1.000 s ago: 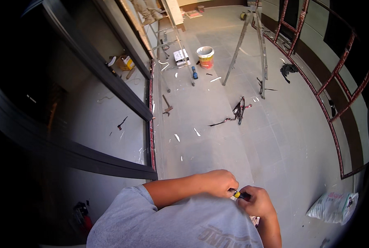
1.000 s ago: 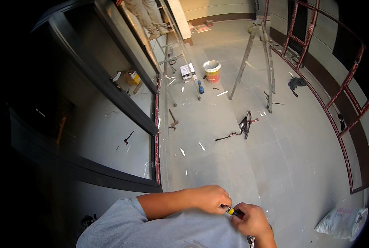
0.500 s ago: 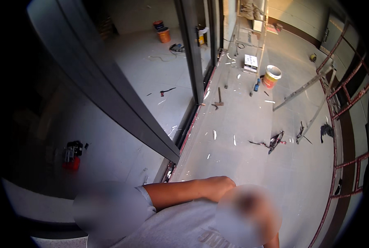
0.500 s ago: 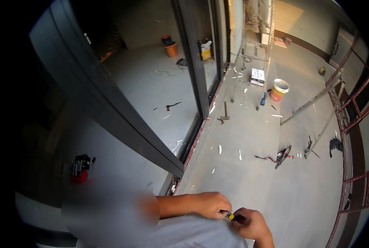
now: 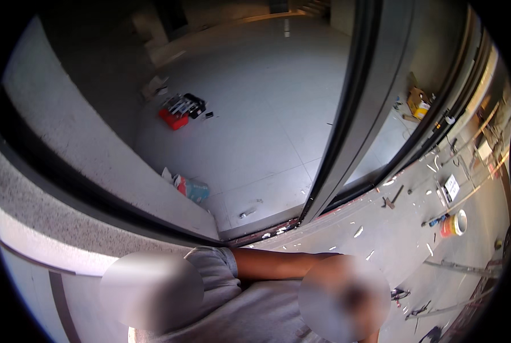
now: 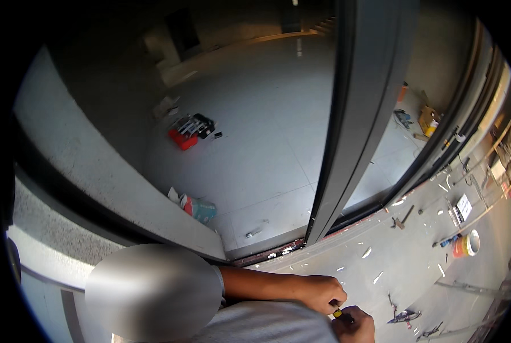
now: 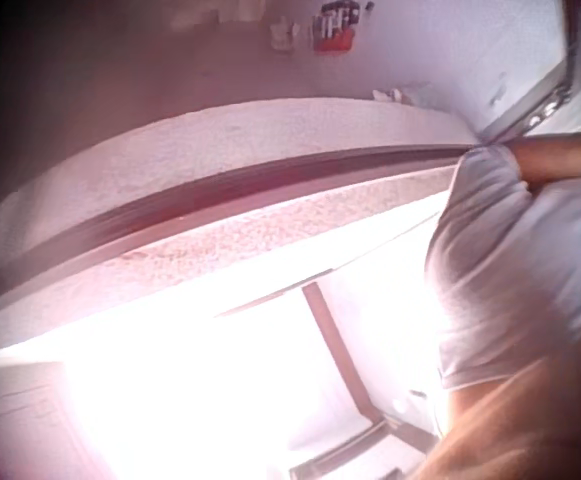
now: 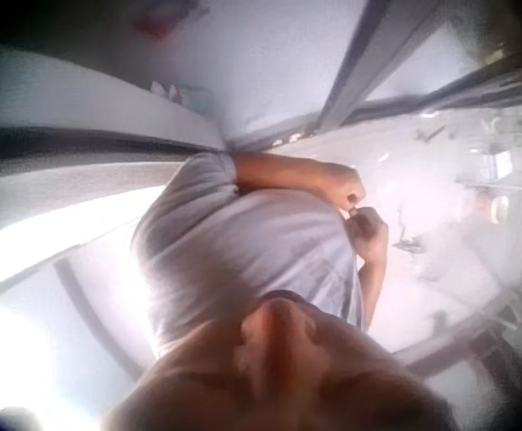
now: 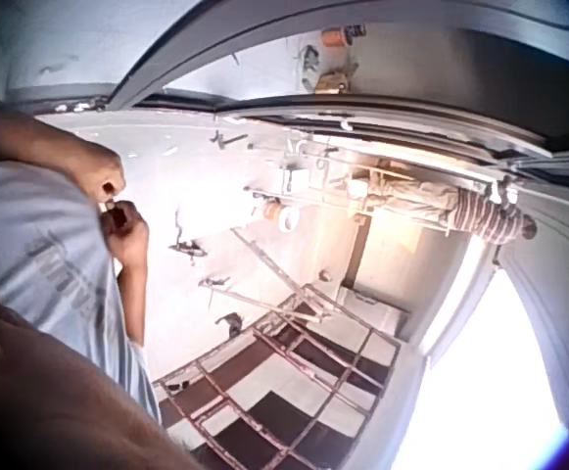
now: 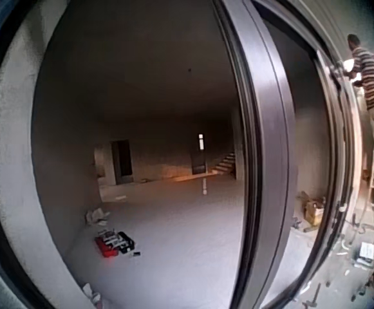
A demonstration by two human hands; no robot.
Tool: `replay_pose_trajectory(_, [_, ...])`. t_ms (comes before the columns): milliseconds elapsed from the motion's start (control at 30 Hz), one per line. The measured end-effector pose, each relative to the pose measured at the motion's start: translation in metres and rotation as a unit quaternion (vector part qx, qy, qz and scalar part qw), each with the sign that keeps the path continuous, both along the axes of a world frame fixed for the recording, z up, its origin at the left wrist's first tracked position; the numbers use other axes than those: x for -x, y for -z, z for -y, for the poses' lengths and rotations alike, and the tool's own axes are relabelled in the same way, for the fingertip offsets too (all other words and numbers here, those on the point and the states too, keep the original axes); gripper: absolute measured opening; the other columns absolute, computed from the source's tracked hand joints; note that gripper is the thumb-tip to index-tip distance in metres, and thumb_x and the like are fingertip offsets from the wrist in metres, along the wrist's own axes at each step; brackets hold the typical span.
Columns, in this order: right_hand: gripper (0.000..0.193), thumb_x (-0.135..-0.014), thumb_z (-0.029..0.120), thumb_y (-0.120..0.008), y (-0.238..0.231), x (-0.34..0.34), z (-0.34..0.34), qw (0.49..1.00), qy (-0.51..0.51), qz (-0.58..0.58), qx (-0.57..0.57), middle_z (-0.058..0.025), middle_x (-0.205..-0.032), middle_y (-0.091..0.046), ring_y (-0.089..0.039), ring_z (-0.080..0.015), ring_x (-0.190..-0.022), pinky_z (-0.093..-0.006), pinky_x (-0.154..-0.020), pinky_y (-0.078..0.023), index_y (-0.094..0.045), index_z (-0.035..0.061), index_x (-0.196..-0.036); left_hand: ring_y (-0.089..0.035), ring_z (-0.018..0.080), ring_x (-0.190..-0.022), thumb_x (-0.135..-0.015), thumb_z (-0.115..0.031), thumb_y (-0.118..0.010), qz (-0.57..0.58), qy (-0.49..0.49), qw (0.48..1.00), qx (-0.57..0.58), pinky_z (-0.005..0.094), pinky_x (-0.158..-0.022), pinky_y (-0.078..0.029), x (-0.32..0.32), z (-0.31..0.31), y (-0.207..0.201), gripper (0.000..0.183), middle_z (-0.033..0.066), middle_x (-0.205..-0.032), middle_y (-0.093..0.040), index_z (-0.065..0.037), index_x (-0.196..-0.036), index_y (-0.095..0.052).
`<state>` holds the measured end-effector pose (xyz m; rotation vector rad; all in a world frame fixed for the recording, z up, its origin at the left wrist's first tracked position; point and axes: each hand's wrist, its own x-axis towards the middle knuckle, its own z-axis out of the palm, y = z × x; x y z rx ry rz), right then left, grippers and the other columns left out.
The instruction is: The person sits on the floor and uses a cordless drill to remove a bit from a yellow socket. They then walk to a red toolbox, select a small metal ring, and fit it onto the socket. The person returns to the floor and continues handling the socket and drill.
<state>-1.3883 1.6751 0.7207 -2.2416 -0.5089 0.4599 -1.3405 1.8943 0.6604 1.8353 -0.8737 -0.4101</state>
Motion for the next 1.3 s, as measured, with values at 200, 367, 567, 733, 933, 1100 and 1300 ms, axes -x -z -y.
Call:
replay_pose_trajectory(200, [0.017, -0.082, 0.008, -0.076, 0.016, -0.035, -0.011, 0.993, -0.116, -0.005, -0.037, -0.0147, -0.083, -0.071, -0.07, -0.0225, -0.073, -0.0343, -0.067, -0.055, -0.068, 0.0012, -0.096, -0.064, 0.0361, -0.07, -0.076, -0.005, -0.067, 0.016, -0.138, 0.99, 0.026, 0.044, -0.064, -0.05, 0.025, -0.019, 0.011, 0.004, 0.0154, -0.073, -0.065, -0.002, -0.076, -0.064])
replay_pose_trajectory(367, [0.023, -0.078, 0.006, -0.079, 0.037, -0.045, -0.017, 0.985, -0.15, -0.049, -0.07, -0.0098, -0.08, -0.072, -0.067, -0.0133, -0.07, -0.0284, -0.067, -0.055, -0.068, -0.0021, -0.096, -0.064, 0.0345, -0.075, -0.08, -0.009, -0.07, 0.007, -0.203, 0.978, -0.051, 0.0447, -0.066, -0.05, 0.047, -0.029, 0.008, 0.009, 0.0147, -0.077, -0.064, -0.004, -0.086, -0.065])
replay_pose_trajectory(567, [0.027, -0.076, 0.015, -0.083, 0.045, -0.065, -0.031, 0.972, -0.208, -0.065, -0.083, -0.0107, -0.075, -0.07, -0.068, -0.0186, -0.065, -0.0316, -0.064, -0.054, -0.068, 0.0028, -0.095, -0.067, 0.0364, -0.079, -0.081, -0.011, -0.068, 0.036, -0.288, 0.957, -0.011, 0.0452, -0.072, -0.054, 0.068, -0.042, 0.002, 0.011, 0.0161, -0.082, -0.066, -0.003, -0.089, -0.066])
replay_pose_trajectory(733, [0.024, -0.077, 0.011, -0.081, 0.035, -0.089, -0.064, 0.961, -0.26, -0.086, -0.038, -0.0096, -0.077, -0.07, -0.067, -0.0167, -0.068, -0.031, -0.065, -0.053, -0.068, 0.0023, -0.096, -0.069, 0.0337, -0.078, -0.081, -0.009, -0.07, 0.059, -0.339, 0.938, -0.038, 0.0417, -0.069, -0.056, 0.067, -0.062, 0.002, 0.011, 0.0142, -0.082, -0.067, -0.004, -0.09, -0.065])
replay_pose_trajectory(933, [0.023, -0.082, 0.006, -0.077, 0.045, -0.124, -0.116, 0.948, -0.299, -0.112, 0.009, -0.0088, -0.085, -0.072, -0.066, -0.0113, -0.076, -0.0289, -0.07, -0.054, -0.068, -0.0011, -0.101, -0.069, 0.0363, -0.081, -0.082, -0.012, -0.068, 0.028, -0.353, 0.933, -0.061, 0.0448, -0.072, -0.056, 0.043, -0.103, 0.02, 0.011, 0.0159, -0.084, -0.068, -0.004, -0.089, -0.065])
replay_pose_trajectory(1100, [0.021, -0.088, 0.006, -0.074, 0.079, -0.161, -0.183, 0.952, -0.277, -0.129, 0.001, -0.0105, -0.089, -0.072, -0.068, -0.0138, -0.081, -0.0298, -0.074, -0.054, -0.067, -0.001, -0.106, -0.068, 0.0383, -0.082, -0.084, -0.017, -0.067, -0.021, -0.347, 0.933, -0.095, 0.0481, -0.072, -0.054, -0.005, -0.17, 0.049, 0.014, 0.017, -0.085, -0.067, -0.004, -0.086, -0.064])
replay_pose_trajectory(1300, [0.012, -0.093, 0.015, -0.066, 0.133, -0.213, -0.317, 0.969, -0.212, -0.122, 0.041, -0.0189, -0.098, -0.068, -0.068, -0.0404, -0.084, -0.0439, -0.07, -0.055, -0.064, 0.0027, -0.096, -0.069, 0.04, -0.085, -0.082, -0.021, -0.066, -0.078, -0.258, 0.957, -0.107, 0.0502, -0.074, -0.053, -0.117, -0.312, 0.093, 0.017, 0.0199, -0.085, -0.07, -0.005, -0.086, -0.068])
